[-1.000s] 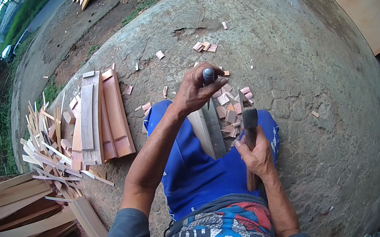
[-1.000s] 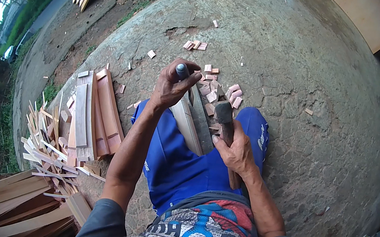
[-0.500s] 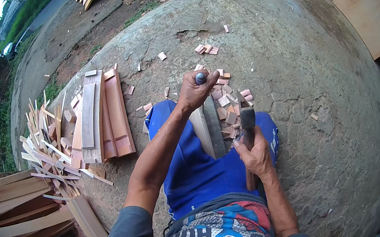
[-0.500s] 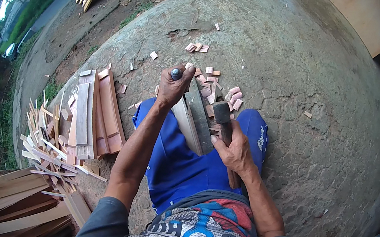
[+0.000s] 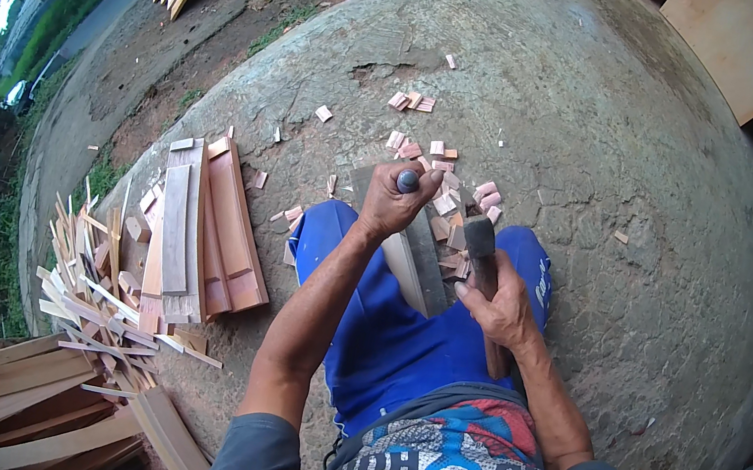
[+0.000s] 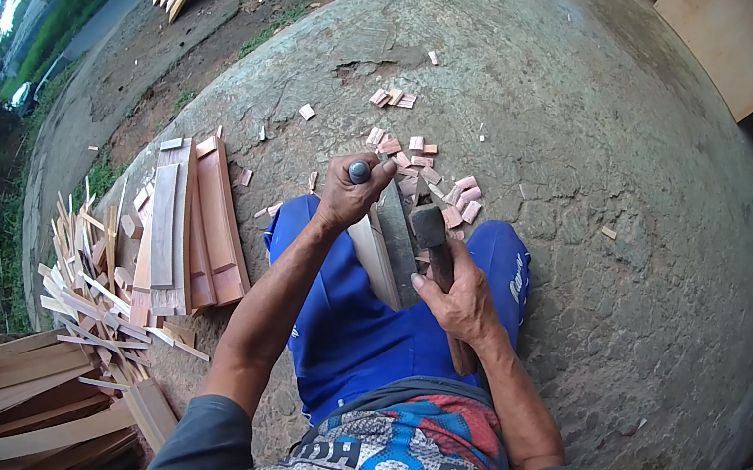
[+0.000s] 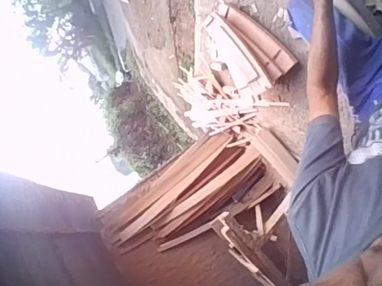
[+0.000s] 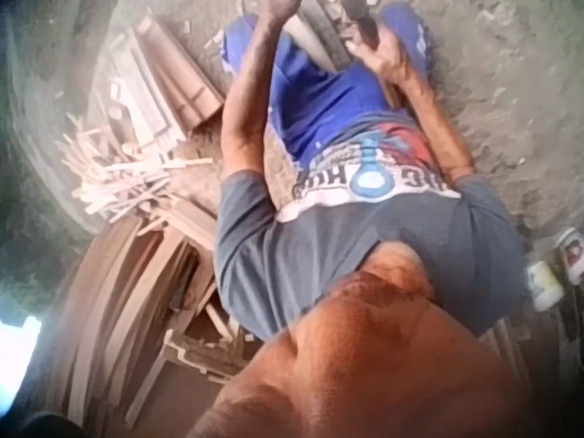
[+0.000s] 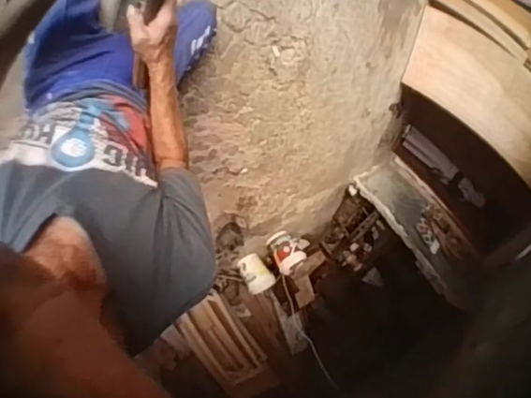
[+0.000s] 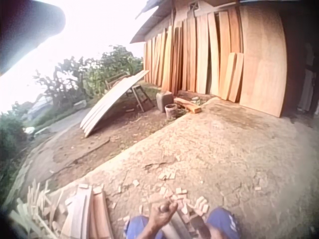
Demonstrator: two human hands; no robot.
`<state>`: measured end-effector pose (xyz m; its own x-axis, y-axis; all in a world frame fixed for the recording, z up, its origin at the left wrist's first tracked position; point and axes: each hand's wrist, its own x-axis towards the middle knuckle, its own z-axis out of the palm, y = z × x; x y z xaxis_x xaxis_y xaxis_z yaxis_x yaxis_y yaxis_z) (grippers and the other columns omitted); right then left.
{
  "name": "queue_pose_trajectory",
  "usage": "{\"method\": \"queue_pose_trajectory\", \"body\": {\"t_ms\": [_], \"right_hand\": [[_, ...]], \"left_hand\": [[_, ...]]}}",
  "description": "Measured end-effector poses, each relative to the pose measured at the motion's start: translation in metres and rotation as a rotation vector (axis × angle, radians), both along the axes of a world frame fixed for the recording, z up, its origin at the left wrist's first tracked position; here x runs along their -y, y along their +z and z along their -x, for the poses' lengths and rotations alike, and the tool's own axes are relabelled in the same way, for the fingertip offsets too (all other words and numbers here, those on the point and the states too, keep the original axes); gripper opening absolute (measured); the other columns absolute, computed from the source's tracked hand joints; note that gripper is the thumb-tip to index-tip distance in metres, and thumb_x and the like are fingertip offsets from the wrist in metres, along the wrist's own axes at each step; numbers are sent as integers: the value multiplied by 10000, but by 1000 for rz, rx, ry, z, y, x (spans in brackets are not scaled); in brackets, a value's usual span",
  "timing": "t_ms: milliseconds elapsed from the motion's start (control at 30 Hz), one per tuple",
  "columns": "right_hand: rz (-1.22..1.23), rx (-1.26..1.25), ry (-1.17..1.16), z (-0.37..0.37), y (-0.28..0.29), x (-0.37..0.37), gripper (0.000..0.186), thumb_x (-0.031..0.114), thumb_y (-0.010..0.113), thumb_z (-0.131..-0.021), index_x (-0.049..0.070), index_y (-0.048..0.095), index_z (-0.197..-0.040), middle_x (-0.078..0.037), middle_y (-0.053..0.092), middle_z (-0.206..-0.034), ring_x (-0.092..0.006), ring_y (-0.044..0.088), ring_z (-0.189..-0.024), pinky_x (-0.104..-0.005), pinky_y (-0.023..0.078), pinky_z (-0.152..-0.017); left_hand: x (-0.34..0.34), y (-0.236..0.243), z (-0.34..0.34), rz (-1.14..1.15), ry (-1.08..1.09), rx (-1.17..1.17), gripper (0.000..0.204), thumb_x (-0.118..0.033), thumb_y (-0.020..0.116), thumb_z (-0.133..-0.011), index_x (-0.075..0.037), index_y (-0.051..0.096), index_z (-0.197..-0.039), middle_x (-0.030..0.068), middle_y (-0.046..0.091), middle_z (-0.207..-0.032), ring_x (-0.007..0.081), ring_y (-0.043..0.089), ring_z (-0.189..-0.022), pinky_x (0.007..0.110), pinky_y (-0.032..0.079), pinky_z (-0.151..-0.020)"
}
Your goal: The person sits on the ground and uses a chisel and mallet to carve a rectangular wooden block. They repeatedly strike the chisel to remove wood shavings and occasionally reposition the block.
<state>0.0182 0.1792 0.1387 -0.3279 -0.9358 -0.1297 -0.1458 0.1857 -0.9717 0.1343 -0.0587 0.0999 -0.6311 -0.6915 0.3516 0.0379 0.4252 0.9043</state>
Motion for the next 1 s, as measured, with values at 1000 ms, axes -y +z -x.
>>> {"method": "queue_pose_trajectory", "body": {"t_ms": [1000], "right_hand": [[617, -761, 99, 5, 151, 99, 563, 15, 710, -866, 30, 482, -1380, -237, 721, -988, -444, 739, -859, -497, 581, -671]], "left_hand": [[13, -29, -4, -54, 155, -88, 243, -155, 745, -930, -41, 612, -762, 12, 579, -701, 121, 543, -672, 343, 456, -611]]}}
